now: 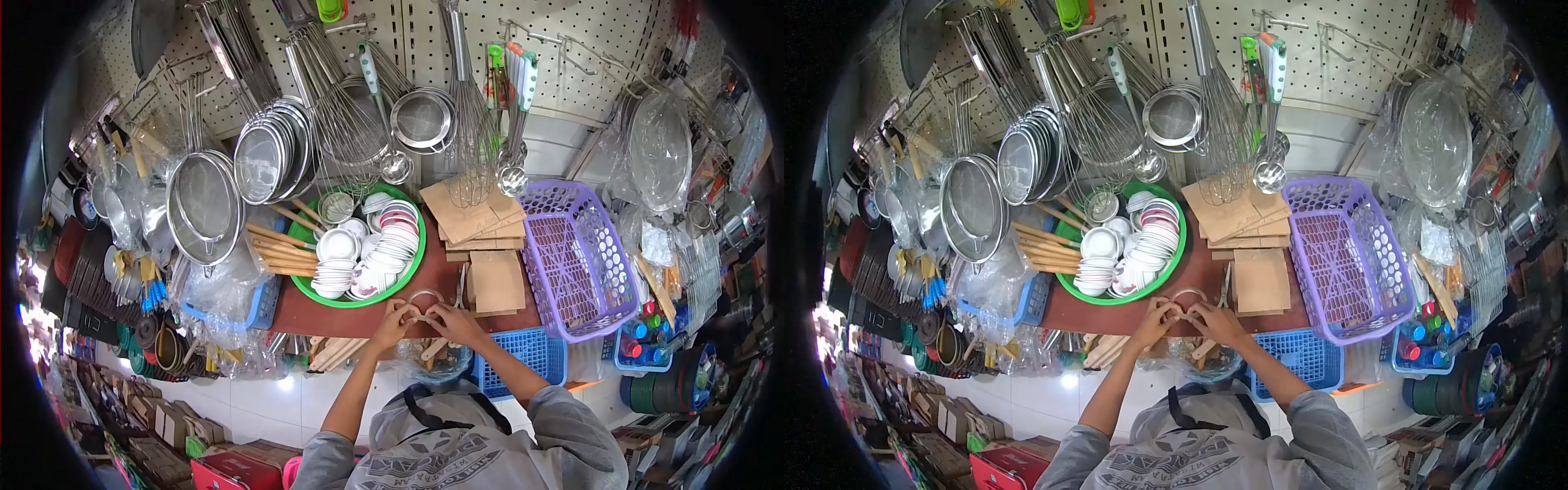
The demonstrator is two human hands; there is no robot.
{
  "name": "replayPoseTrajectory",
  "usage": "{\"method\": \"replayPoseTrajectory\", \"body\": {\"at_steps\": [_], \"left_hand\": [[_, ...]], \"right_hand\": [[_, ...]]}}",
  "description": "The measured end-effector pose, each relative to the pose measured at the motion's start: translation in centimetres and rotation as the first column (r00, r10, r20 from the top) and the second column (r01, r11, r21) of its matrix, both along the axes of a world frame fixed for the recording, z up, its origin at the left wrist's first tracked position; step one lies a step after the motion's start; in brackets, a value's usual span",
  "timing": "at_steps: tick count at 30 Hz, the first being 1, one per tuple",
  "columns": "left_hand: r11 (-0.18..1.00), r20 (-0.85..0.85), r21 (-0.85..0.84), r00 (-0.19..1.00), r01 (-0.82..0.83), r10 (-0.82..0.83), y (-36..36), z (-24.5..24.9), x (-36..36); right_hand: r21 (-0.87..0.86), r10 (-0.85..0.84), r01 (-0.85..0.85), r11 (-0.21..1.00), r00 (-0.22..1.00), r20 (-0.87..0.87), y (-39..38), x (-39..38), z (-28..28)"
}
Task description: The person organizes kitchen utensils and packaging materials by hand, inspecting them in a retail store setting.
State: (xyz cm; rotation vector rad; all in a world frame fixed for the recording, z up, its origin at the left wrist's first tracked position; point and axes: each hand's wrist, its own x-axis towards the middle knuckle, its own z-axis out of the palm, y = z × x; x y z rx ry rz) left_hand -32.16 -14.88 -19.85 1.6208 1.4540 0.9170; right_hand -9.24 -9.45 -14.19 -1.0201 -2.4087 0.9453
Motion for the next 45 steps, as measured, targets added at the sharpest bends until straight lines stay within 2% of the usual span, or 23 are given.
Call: {"method": "replayPoseTrajectory", "body": {"at_steps": [4, 7, 10, 13, 16, 19, 22, 25, 28, 31, 37, 40, 43, 45], "left_hand": [[0.977, 0.263, -0.163, 0.96, 0.14, -0.094, 0.4, 3.7, -0.6], [0.974, 0.304, -0.108, 0.94, 0.198, -0.157, 1.1, 5.7, -0.1], [0.974, 0.386, -0.047, 0.903, 0.221, -0.186, 1.9, 8.0, 0.4], [0.965, 0.409, 0.051, 0.876, 0.257, -0.255, 2.9, 8.5, 0.9], [0.97, 0.388, 0.023, 0.892, 0.243, -0.232, 3.0, 11.0, 1.7], [0.975, 0.425, -0.057, 0.889, 0.213, -0.169, 3.3, 14.0, 2.0], [0.943, 0.411, -0.117, 0.879, 0.312, -0.24, 3.8, 16.2, 1.4], [0.962, 0.306, 0.055, 0.912, 0.267, -0.271, 3.9, 16.6, 1.2], [0.953, 0.173, 0.206, 0.95, 0.222, -0.259, 4.3, 16.8, 0.9], [0.97, 0.246, 0.187, 0.948, 0.157, -0.201, 4.9, 15.9, 0.5], [0.977, 0.372, 0.16, 0.908, 0.142, -0.193, 5.5, 14.6, -0.4], [0.989, 0.526, 0.086, 0.837, 0.122, -0.149, 6.0, 14.1, -0.8], [0.989, 0.41, 0.115, 0.902, 0.097, -0.136, 5.7, 14.6, -0.5], [0.975, 0.28, 0.214, 0.953, 0.056, -0.117, 5.3, 15.5, 0.3]], "right_hand": [[-0.048, 0.008, -0.015, 0.999, 0.991, -0.137, 0.5, 0.1, 1.5], [-0.131, 0.004, -0.028, 0.991, 0.983, -0.186, 1.2, 0.0, 1.3], [-0.541, -0.113, 0.017, 0.841, 0.983, -0.145, 1.4, 0.3, 2.7], [-0.443, -0.186, 0.055, 0.895, 0.948, -0.258, 0.9, -0.1, 4.6], [-0.487, -0.228, 0.043, 0.872, 0.917, -0.327, 0.1, -0.3, 7.5], [-0.521, -0.195, 0.004, 0.854, 0.929, -0.314, -0.1, -0.2, 9.3], [-0.587, -0.208, -0.081, 0.805, 0.889, -0.408, 0.0, 0.1, 8.7], [-0.468, -0.241, 0.013, 0.884, 0.869, -0.432, 0.1, -0.6, 8.7], [-0.432, -0.3, 0.153, 0.889, 0.908, -0.294, 0.5, -1.7, 10.0], [-0.399, -0.267, 0.162, 0.902, 0.938, -0.222, 1.2, -2.5, 10.0], [-0.55, -0.288, 0.019, 0.835, 0.867, -0.407, 0.6, -3.7, 11.7], [-0.536, -0.231, -0.086, 0.84, 0.837, -0.496, 1.3, -3.7, 12.1], [-0.537, -0.242, 0.047, 0.843, 0.923, -0.299, 2.1, -3.8, 11.5], [-0.498, -0.239, 0.119, 0.859, 0.953, -0.184, 2.2, -3.8, 12.2]]}}
